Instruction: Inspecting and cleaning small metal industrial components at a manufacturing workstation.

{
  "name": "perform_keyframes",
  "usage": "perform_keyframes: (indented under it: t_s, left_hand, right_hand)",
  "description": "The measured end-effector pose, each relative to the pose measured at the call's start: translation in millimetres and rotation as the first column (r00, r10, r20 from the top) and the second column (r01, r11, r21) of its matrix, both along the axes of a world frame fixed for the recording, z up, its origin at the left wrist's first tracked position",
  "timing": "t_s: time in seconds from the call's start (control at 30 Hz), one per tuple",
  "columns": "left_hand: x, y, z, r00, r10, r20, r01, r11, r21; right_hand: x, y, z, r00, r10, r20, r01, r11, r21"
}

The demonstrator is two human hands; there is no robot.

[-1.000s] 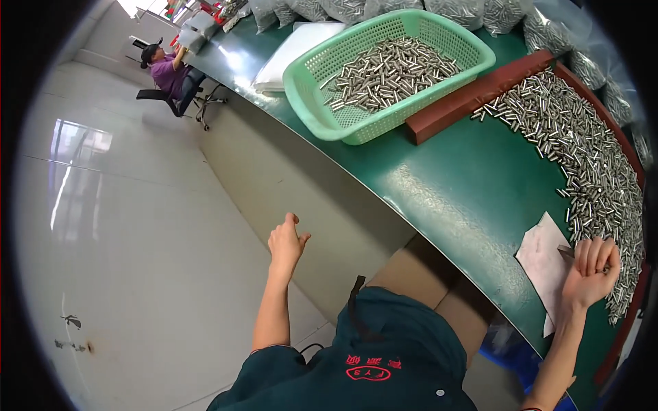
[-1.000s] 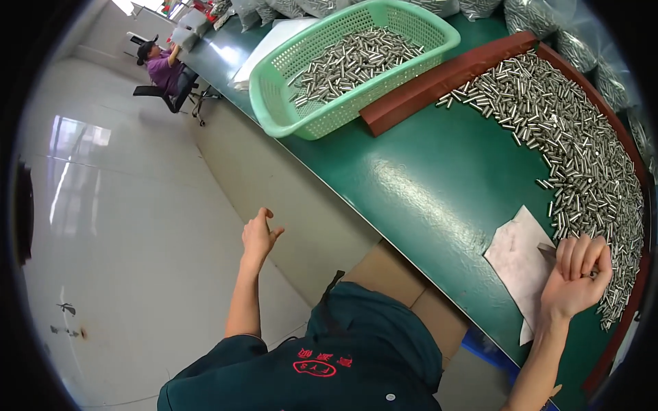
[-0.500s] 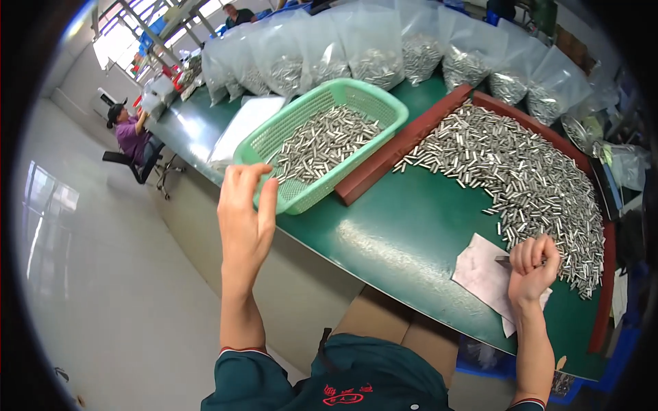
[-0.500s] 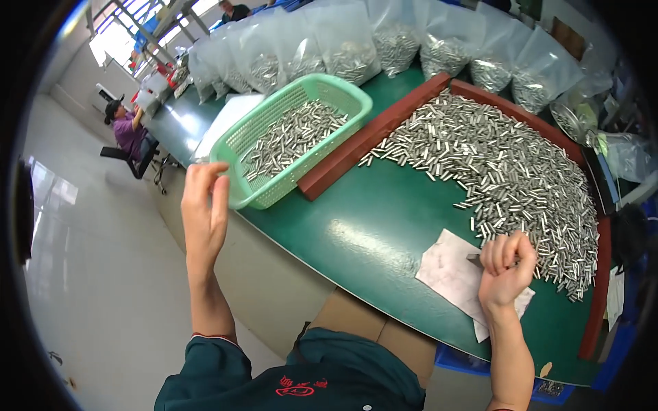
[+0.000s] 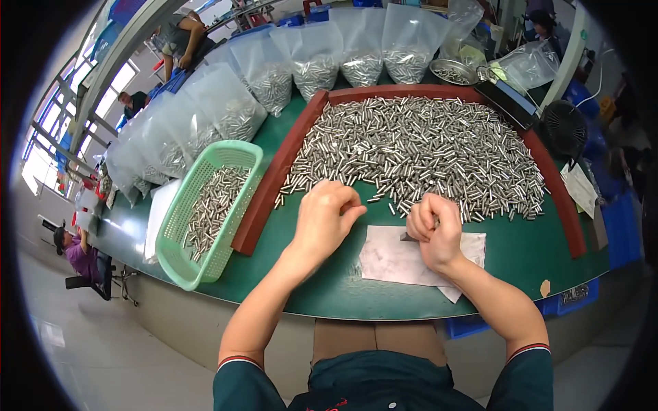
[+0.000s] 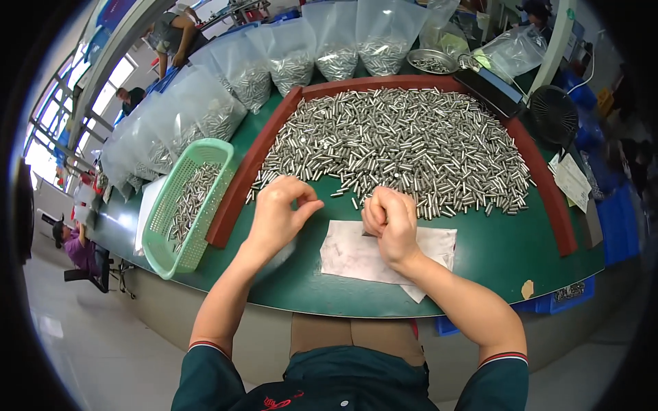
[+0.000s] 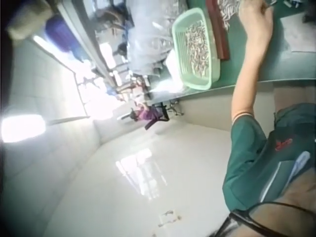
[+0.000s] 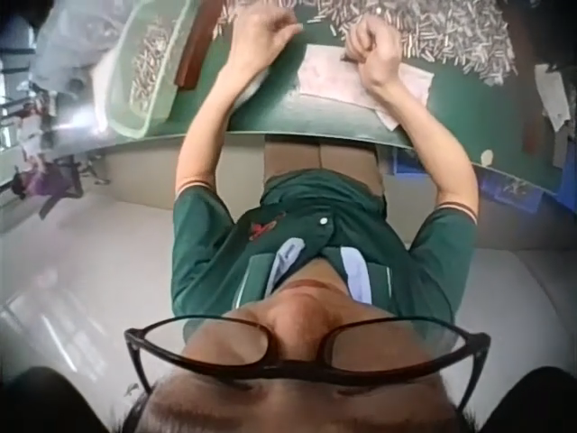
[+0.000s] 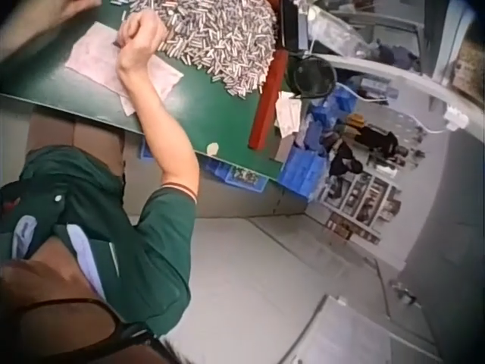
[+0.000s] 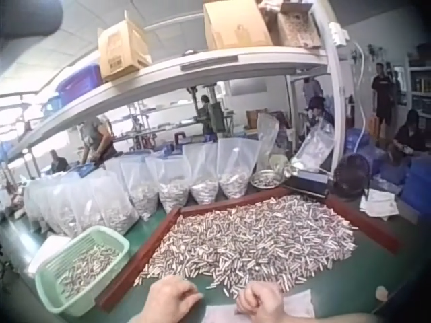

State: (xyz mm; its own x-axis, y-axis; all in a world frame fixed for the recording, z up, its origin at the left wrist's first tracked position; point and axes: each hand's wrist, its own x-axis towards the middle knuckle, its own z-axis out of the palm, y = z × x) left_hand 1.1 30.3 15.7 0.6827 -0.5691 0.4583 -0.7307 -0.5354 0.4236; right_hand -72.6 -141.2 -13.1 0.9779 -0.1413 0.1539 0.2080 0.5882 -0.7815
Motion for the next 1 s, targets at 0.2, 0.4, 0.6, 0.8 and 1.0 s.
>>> perform_keyframes:
  t_s: [0.2,0.4,0.6,0.8,1.0]
  left_hand:
    - [29.3,-19.8,-18.1,0.988,-0.134,-0.079,0.145,0.979,0.142]
    - [26.0,-22.9,-35.0,0.992,-0.1,-0.079,0.107,0.99,0.089]
    - [19.9,-23.0,-26.2,0.758,-0.145,-0.635,0.022,0.98,-0.197]
    - [23.7,-18.3,-31.8,0.217,-0.464,-0.859,-0.217,0.835,-0.506]
    - [26.2,-14.5,-33.8,0.146,-0.498,-0.855,-0.251,0.817,-0.519]
  right_hand:
    - [-1.7,1.2,-1.9,1.0,0.012,-0.004,-0.012,1.0,-0.002]
    - [-1.2,-3.9,-0.6,1.0,0.013,-0.02,-0.013,1.0,-0.015]
    - [-0.6,-5.2,0.2,0.998,-0.025,-0.057,0.024,0.999,-0.021]
    - [0.2,-5.0,-0.3,0.998,-0.005,-0.061,0.006,1.0,0.01]
    - [0.0,-3.3,1.1,0.998,-0.011,-0.054,0.01,1.0,-0.024]
